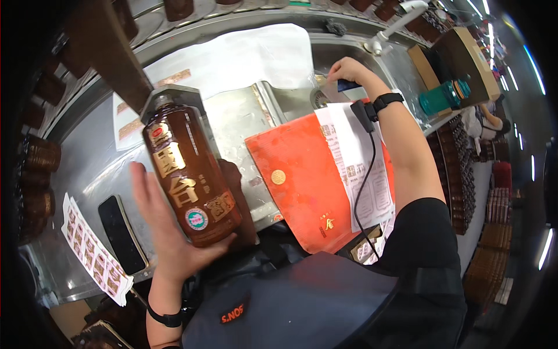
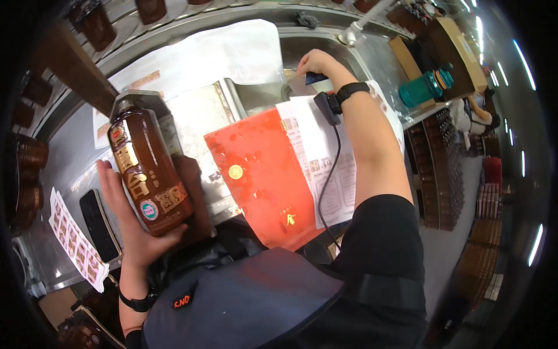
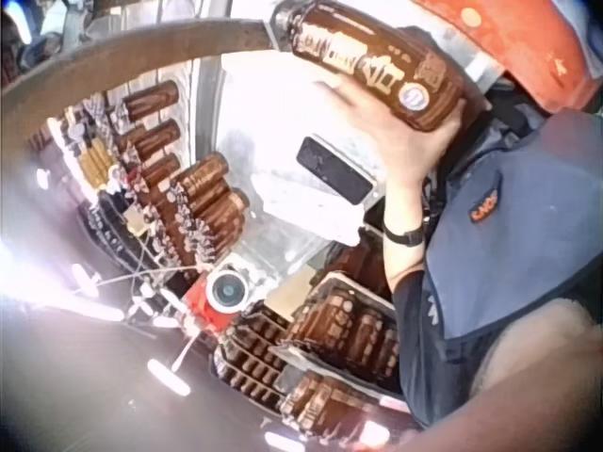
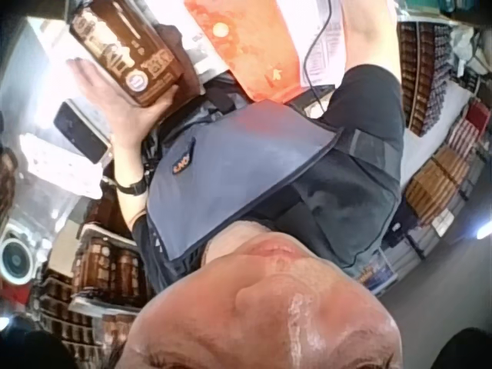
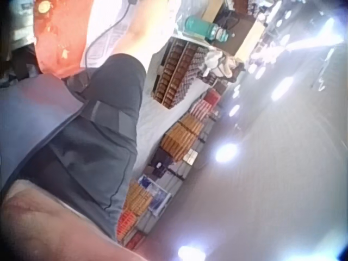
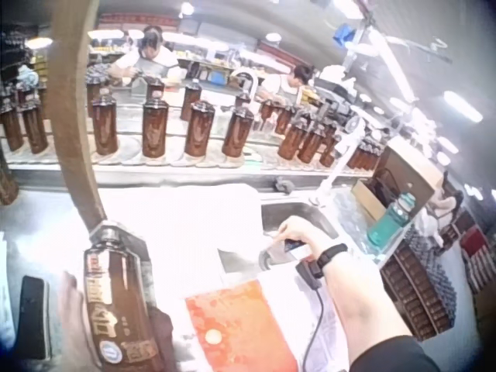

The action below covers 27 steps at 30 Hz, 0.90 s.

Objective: Manually applying and smoothing labels onto brown glass bottles on a production line.

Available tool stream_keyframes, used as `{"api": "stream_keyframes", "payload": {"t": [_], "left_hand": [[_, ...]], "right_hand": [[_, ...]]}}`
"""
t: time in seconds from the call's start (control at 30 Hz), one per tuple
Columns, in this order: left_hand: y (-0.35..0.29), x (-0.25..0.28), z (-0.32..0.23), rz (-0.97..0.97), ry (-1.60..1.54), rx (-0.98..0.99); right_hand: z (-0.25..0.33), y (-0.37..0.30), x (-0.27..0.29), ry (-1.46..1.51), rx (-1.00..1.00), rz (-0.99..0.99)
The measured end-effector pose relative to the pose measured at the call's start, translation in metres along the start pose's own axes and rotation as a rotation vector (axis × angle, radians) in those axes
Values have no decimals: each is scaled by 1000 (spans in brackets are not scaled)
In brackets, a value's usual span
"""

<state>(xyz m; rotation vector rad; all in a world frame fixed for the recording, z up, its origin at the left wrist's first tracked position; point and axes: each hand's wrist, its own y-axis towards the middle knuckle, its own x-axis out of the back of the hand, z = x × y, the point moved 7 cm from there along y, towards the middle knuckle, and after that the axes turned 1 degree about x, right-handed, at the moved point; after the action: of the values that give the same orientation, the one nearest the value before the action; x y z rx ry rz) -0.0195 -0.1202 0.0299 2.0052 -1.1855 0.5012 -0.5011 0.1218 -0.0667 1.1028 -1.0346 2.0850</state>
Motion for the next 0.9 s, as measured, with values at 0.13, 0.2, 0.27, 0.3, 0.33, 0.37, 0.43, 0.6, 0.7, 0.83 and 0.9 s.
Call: {"api": "stream_keyframes", "payload": {"t": [0.13, 0.2, 0.27, 0.3, 0.33, 0.37, 0.43, 0.6, 0.7, 0.83, 0.9], "left_hand": [[9, -9, -34, 163, 193, -172], [15, -7, -36, 183, 211, -142], [13, 0, -34, 120, 186, -159], [9, 2, -30, 67, 185, -190], [6, 3, -25, 34, 138, -187], [2, 5, -18, 19, 49, -147], [-4, 6, -4, -54, -184, -108], [-3, -6, 10, 6, -366, -33], [-3, -8, 13, 16, -304, -50], [-3, -4, 14, 49, -317, -31], [-2, -1, 15, 104, -399, -17]], "right_hand": [[37, 0, 11, -127, 118, -126], [82, -27, 24, -155, 229, -177], [130, -64, 34, -134, 328, -228], [157, -88, 36, -163, 379, -281], [182, -112, 35, -64, 438, -265], [212, -141, 35, -20, 561, -312], [256, -186, 33, 63, 745, -245], [337, -257, 31, 276, 1064, -49], [358, -258, 18, 451, 1040, 39], [359, -225, -17, 533, 879, 226], [353, -209, -30, 591, 715, 335]]}}
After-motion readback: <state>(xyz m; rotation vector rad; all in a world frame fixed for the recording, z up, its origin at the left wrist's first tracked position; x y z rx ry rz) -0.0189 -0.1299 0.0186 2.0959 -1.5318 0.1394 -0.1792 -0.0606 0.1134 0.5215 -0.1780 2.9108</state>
